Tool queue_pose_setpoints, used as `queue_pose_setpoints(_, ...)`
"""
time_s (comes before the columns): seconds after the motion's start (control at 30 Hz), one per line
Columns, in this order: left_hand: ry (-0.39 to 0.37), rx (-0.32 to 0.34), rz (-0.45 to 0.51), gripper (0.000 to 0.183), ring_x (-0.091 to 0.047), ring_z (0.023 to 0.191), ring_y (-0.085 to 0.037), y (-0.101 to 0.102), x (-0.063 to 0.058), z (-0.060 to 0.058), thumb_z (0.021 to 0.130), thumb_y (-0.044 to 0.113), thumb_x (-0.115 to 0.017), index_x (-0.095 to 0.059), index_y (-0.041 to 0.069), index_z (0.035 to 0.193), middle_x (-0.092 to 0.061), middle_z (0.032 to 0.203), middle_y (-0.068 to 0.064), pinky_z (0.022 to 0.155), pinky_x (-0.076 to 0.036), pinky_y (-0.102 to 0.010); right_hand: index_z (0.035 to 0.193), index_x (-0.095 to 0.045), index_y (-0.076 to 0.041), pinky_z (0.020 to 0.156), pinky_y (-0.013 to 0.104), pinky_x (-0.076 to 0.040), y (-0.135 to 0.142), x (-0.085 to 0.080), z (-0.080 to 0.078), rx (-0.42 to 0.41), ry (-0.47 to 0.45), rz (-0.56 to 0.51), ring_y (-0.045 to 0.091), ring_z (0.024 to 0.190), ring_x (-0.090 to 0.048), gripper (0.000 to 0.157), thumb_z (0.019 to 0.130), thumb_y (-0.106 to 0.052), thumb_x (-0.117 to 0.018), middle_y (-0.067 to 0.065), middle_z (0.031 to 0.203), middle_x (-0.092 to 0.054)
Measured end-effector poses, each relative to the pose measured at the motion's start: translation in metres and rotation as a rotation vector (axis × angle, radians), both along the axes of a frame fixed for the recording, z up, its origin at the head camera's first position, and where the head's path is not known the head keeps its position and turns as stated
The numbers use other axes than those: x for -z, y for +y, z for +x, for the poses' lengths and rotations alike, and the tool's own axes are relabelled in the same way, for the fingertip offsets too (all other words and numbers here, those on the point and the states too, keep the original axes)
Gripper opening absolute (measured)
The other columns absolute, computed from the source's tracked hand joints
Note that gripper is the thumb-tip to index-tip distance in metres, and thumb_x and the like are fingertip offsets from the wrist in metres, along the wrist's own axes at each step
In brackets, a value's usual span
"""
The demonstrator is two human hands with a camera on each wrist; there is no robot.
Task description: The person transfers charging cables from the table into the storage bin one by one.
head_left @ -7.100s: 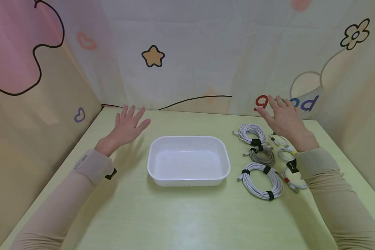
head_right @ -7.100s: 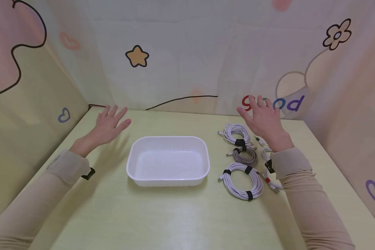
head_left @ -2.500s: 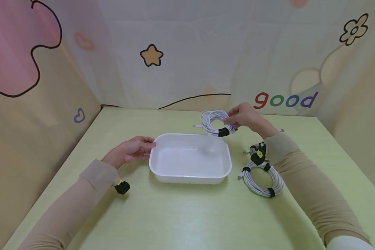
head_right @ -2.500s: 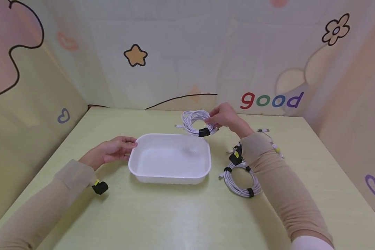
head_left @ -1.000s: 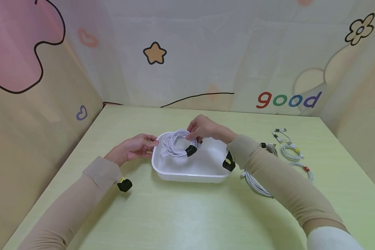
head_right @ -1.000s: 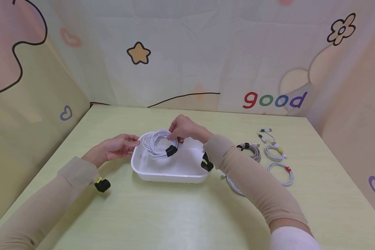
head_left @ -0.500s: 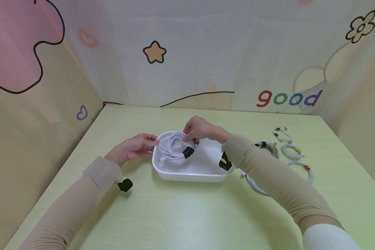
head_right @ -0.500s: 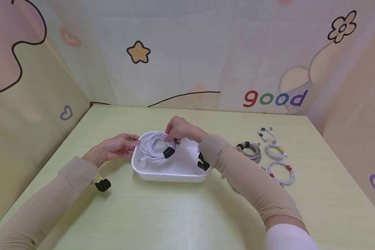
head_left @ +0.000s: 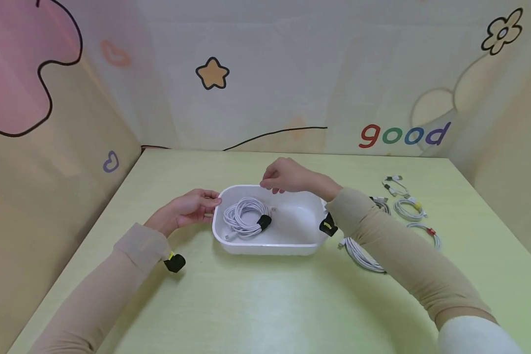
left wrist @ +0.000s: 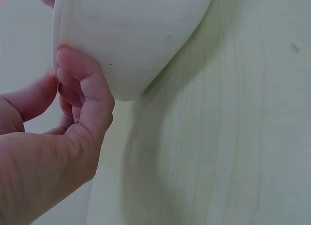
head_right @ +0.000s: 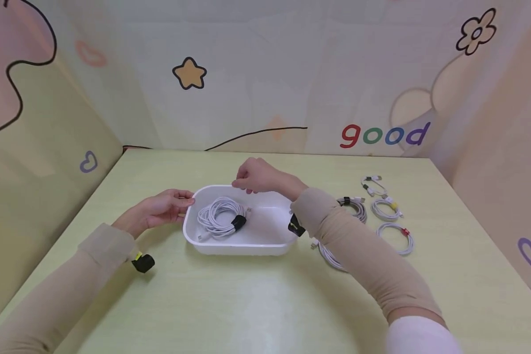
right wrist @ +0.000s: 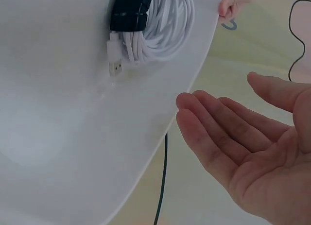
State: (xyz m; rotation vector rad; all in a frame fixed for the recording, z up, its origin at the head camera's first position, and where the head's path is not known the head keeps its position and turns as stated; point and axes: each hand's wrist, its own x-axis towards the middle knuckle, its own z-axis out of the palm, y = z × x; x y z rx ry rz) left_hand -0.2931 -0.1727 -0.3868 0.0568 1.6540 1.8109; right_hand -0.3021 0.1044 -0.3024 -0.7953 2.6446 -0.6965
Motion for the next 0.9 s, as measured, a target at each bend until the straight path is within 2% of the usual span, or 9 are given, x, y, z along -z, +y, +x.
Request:
queue_pose_setpoints(0.1,0.008,0.003,0.003,0.016,-0.061,0.077,-0.010,-0.001,0.000,0.000,0.101,0.007,-0.047,-0.045,0.002,0.115,-0.061,0.089,0.000,0.071,-0.055,-0.025,0.107,-0.067,0.003,0.069,0.031,-0.058,0.024,-0.006,0.000,0.030,0.045,-0.075,0.031,0.084,-0.069,0.024,0.097,-0.016,-0.056,0.021,0.096,-0.071)
queue_pose_setpoints(0.2,0.018,0.002,0.007,0.015,-0.061,0.077,-0.010,-0.001,0.000,0.000,0.100,0.007,-0.047,-0.045,0.002,0.115,-0.061,0.089,0.000,0.070,-0.055,-0.025,0.106,-0.066,0.004,0.070,0.032,-0.058,0.054,-0.010,-0.001,0.084,0.105,-0.096,0.031,0.084,-0.069,0.023,0.097,-0.014,-0.055,0.020,0.096,-0.070)
queue_pose_setpoints(0.37,0.036,0.017,0.006,0.014,-0.061,0.078,-0.010,-0.001,0.001,0.000,0.101,0.007,-0.047,-0.046,0.002,0.114,-0.062,0.089,0.000,0.071,-0.056,-0.026,0.109,-0.065,0.006,0.073,0.036,-0.058,0.109,-0.004,-0.003,0.186,0.175,-0.019,0.032,0.086,-0.068,0.022,0.096,-0.009,-0.056,0.022,0.099,-0.069)
queue_pose_setpoints(0.47,0.034,0.011,0.003,0.013,-0.061,0.077,-0.010,-0.001,0.001,0.001,0.101,0.006,-0.047,-0.046,0.002,0.113,-0.061,0.088,0.000,0.071,-0.056,-0.026,0.108,-0.066,0.008,0.077,0.041,-0.057,0.137,0.004,-0.002,0.219,0.201,0.040,0.032,0.087,-0.067,0.021,0.094,-0.005,-0.058,0.024,0.100,-0.069)
queue_pose_setpoints(0.67,0.028,0.000,0.006,0.014,-0.061,0.078,-0.010,-0.003,0.001,0.001,0.101,0.006,-0.046,-0.046,0.002,0.114,-0.061,0.089,0.000,0.071,-0.056,-0.026,0.105,-0.066,0.010,0.083,0.049,-0.055,0.174,0.018,0.001,0.212,0.222,0.152,0.036,0.091,-0.066,0.019,0.089,0.002,-0.059,0.026,0.101,-0.069)
queue_pose_setpoints(0.9,0.028,0.010,0.016,0.015,-0.061,0.078,-0.011,-0.002,0.003,-0.001,0.101,0.005,-0.046,-0.045,0.001,0.115,-0.061,0.090,-0.001,0.072,-0.057,-0.027,0.108,-0.067,0.008,0.085,0.050,-0.053,0.194,0.038,0.005,0.159,0.170,0.263,0.036,0.093,-0.063,0.026,0.084,0.009,-0.059,0.025,0.103,-0.068)
